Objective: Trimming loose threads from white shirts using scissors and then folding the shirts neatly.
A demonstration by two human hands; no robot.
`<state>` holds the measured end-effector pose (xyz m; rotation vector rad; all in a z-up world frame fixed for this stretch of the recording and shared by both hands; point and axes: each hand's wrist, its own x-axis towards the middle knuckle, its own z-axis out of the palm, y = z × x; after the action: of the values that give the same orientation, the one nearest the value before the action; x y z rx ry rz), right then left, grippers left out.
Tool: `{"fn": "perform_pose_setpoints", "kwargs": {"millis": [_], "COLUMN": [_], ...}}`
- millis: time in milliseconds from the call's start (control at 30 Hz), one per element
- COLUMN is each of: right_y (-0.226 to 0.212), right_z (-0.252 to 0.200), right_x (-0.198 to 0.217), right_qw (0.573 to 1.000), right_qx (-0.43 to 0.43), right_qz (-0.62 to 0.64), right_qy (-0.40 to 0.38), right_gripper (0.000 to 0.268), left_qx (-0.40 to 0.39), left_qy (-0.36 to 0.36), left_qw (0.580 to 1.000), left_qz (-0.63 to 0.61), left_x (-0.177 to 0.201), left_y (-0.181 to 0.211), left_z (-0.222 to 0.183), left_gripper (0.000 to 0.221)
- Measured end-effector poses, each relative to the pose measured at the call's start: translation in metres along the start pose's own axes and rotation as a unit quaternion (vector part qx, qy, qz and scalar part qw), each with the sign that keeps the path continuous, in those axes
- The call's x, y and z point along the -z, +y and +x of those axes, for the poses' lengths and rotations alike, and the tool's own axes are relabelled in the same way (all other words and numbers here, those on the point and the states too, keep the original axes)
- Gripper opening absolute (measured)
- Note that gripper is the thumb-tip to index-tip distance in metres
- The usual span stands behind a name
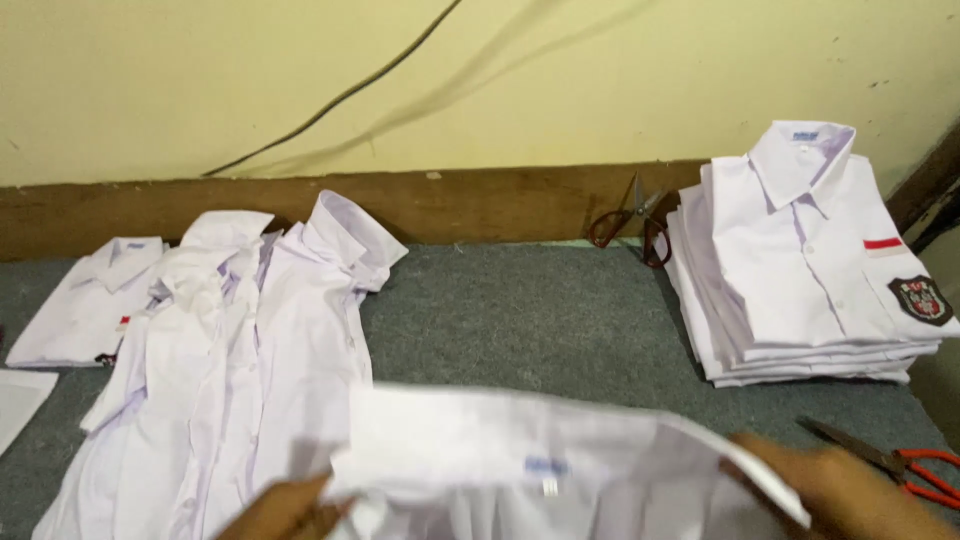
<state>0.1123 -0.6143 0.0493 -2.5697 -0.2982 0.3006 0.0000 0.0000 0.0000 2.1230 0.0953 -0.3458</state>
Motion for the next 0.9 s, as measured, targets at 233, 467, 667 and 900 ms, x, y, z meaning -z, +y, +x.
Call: {"fn": "perform_pose_setpoints", "kwargs": {"millis": [233,467,667,900], "right_y": [-0.147,-0.146,-0.141,-0.123], "right_z": [0.011,0.032,0.056,0.094], "right_x": [0.024,0.035,0.04,0.042], "right_qw": [0.974,0.96,0.932,0.916], "right_qx": [-0.05,0.04,0.15,0.155], "right_qz": [0.041,0.075,0.077,-0.088], "right_qy": [0.218,0.267,0.322,0.359], "right_gripper": [0.033,0.031,0.027,0.019], "left_qx": [-0.127,-0.206,-0.268,-0.223], "left_qy": [0.096,0.151,0.18,0.21], "left_qw": [0.985,0.966,0.946,0.95], "left_qz": [-0.057,-0.034,-0.007,0.063], "left_x": [0.028,0.045,0.049,0.05], "left_y": [0.133,0.165,0.185,0.196], "left_z": [0.036,0.052,0.066,0.106], "left_gripper": [0.038,0.038,0.04,0.031]}}
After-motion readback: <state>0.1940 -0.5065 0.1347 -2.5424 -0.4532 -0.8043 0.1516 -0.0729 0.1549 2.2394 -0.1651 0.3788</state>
